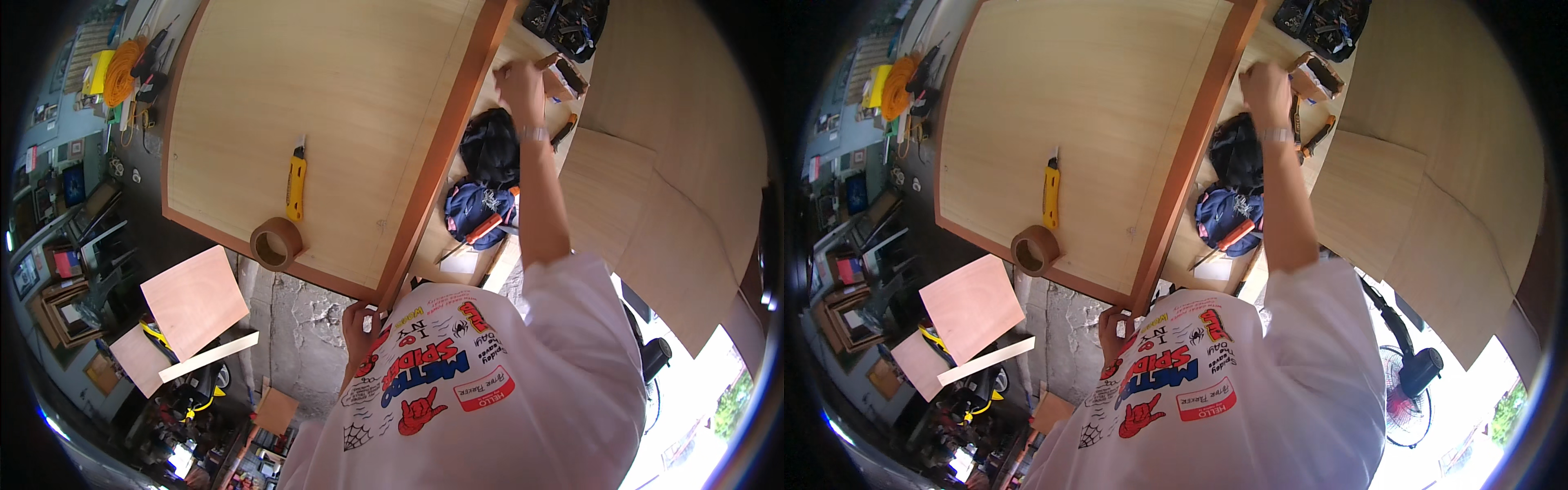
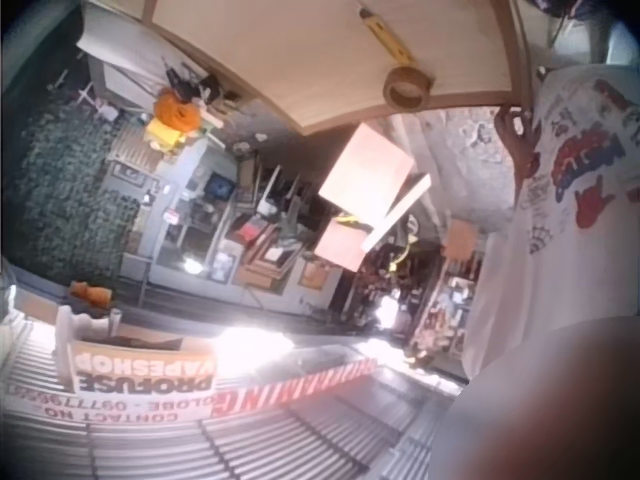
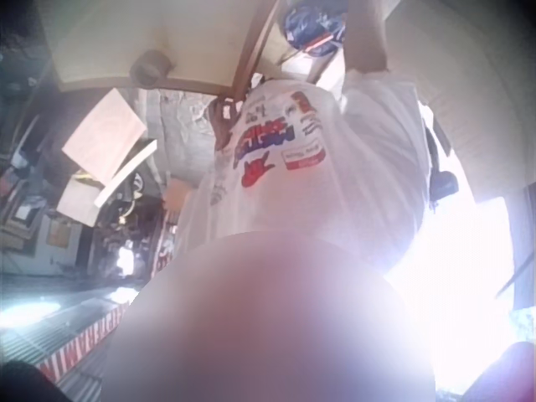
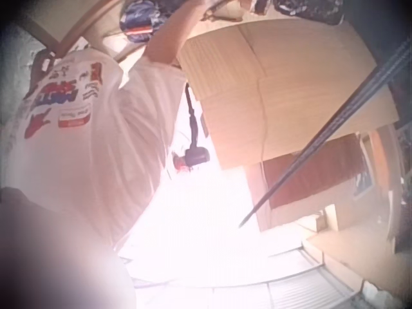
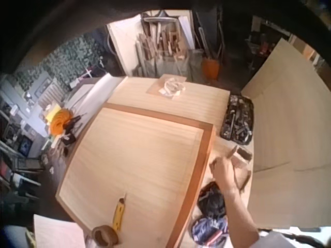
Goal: The person applies brown edge banding tape to the edges of a rectangular wooden board. They smooth the tape with a cloth, trim excess with a utility knife, and repeat the process on multiple edges. The board is flipped to work on different sides.
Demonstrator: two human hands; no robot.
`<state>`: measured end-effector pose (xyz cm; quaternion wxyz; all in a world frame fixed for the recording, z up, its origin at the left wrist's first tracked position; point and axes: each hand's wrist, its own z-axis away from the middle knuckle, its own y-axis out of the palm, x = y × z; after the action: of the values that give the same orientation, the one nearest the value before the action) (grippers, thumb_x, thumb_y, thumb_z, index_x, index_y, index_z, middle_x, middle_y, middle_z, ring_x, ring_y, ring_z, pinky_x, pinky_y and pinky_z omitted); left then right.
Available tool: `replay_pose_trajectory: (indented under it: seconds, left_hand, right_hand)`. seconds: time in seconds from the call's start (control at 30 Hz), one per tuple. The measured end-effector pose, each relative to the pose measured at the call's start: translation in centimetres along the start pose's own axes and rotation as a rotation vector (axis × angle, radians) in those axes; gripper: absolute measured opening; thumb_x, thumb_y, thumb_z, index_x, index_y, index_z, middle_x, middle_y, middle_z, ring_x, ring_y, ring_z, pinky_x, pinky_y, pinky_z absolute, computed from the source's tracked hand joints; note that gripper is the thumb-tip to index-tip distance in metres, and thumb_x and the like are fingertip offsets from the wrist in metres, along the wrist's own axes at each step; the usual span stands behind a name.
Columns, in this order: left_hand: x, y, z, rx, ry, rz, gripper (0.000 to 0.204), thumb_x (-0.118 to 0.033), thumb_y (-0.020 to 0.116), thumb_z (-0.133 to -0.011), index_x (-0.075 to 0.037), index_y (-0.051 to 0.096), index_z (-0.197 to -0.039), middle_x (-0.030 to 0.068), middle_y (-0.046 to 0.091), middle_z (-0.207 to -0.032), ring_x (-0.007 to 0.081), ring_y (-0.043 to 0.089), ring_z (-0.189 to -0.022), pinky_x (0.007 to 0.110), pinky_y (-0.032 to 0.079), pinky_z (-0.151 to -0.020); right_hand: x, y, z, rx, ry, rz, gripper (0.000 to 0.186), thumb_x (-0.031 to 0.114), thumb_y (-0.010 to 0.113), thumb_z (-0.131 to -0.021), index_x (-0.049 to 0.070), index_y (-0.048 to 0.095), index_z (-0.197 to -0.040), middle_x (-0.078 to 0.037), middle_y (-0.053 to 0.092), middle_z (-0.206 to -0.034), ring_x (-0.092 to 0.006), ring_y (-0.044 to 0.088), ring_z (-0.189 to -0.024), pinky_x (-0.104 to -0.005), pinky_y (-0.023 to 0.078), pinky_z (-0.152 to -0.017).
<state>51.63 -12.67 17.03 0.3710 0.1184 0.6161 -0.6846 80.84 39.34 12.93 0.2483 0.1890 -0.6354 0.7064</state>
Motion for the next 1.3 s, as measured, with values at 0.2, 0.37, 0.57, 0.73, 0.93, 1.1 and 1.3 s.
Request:
replay_pose_trajectory:
  seconds: [0.2,0.37,0.57,0.73,0.93,1.1,1.3]
  left_hand:
    - [0.3,0.0,-0.1,0.019,-0.01,0.095,0.017,-0.006,0.081,-0.082,-0.007,0.067,-0.092,0.015,0.068,-0.111,0.0349,0.064,-0.105,0.046,0.051,-0.089]
    - [1.4,0.0,-0.5,0.031,0.075,0.111,0.016,-0.009,0.082,-0.082,-0.007,0.068,-0.089,0.0125,0.068,-0.112,0.0342,0.064,-0.105,0.045,0.05,-0.09]
    - [0.9,0.1,-0.3,0.021,0.027,0.142,0.013,-0.006,0.079,-0.083,-0.006,0.068,-0.089,0.0149,0.067,-0.111,0.0353,0.064,-0.106,0.046,0.05,-0.092]
    - [0.1,0.1,-0.6,0.001,-0.012,0.158,0.011,-0.004,0.077,-0.084,-0.004,0.066,-0.088,0.0171,0.065,-0.113,0.0364,0.062,-0.108,0.046,0.051,-0.093]
    - [-0.1,-0.2,-0.6,0.011,-0.038,0.13,0.011,-0.003,0.076,-0.085,-0.004,0.065,-0.088,0.0174,0.065,-0.113,0.0365,0.062,-0.109,0.045,0.051,-0.093]
    - [-0.2,-0.2,-0.7,0.015,-0.043,0.128,0.012,-0.002,0.076,-0.085,-0.004,0.065,-0.089,0.017,0.064,-0.113,0.036,0.062,-0.109,0.045,0.051,-0.093]
    - [-0.7,-0.1,-0.6,-0.008,-0.082,0.13,0.012,0.0,0.075,-0.085,-0.004,0.064,-0.089,0.0162,0.063,-0.11,0.0353,0.062,-0.106,0.044,0.051,-0.091]
  right_hand:
    - [0.3,3.3,17.8,-0.152,-0.206,0.388,0.033,0.025,0.075,-0.085,0.009,0.063,-0.112,-0.015,0.063,-0.112,-0.0347,0.06,-0.111,-0.05,0.049,-0.093]
    - [-2.2,2.5,16.4,-0.282,-0.194,0.225,0.03,0.018,0.07,-0.09,0.005,0.058,-0.114,-0.02,0.064,-0.104,-0.0392,0.062,-0.103,-0.0511,0.049,-0.089]
    - [-0.9,1.6,15.3,-0.405,0.046,-0.319,0.035,0.021,0.079,-0.086,-0.003,0.064,-0.105,-0.024,0.071,-0.097,-0.0418,0.07,-0.09,-0.0476,0.055,-0.082]
    - [2.4,6.2,16.2,-0.303,0.04,-0.394,0.041,0.016,0.078,-0.084,-0.007,0.065,-0.116,-0.026,0.07,-0.116,-0.0383,0.069,-0.106,-0.0443,0.055,-0.092]
    - [3.1,9.1,16.8,-0.317,-0.052,-0.44,0.045,-0.002,0.06,-0.09,-0.004,0.061,-0.135,-0.027,0.058,-0.144,-0.0403,0.053,-0.137,-0.043,0.045,-0.114]
    - [2.9,8.6,13.7,-0.323,-0.109,-0.394,0.063,-0.011,0.052,-0.085,0.0,0.054,-0.146,-0.029,0.049,-0.151,-0.0411,0.049,-0.141,-0.043,0.041,-0.119]
    - [1.7,6.7,4.2,-0.37,-0.124,-0.288,0.065,-0.01,0.051,-0.082,0.003,0.056,-0.146,-0.032,0.05,-0.148,-0.0445,0.055,-0.131,-0.0445,0.046,-0.113]
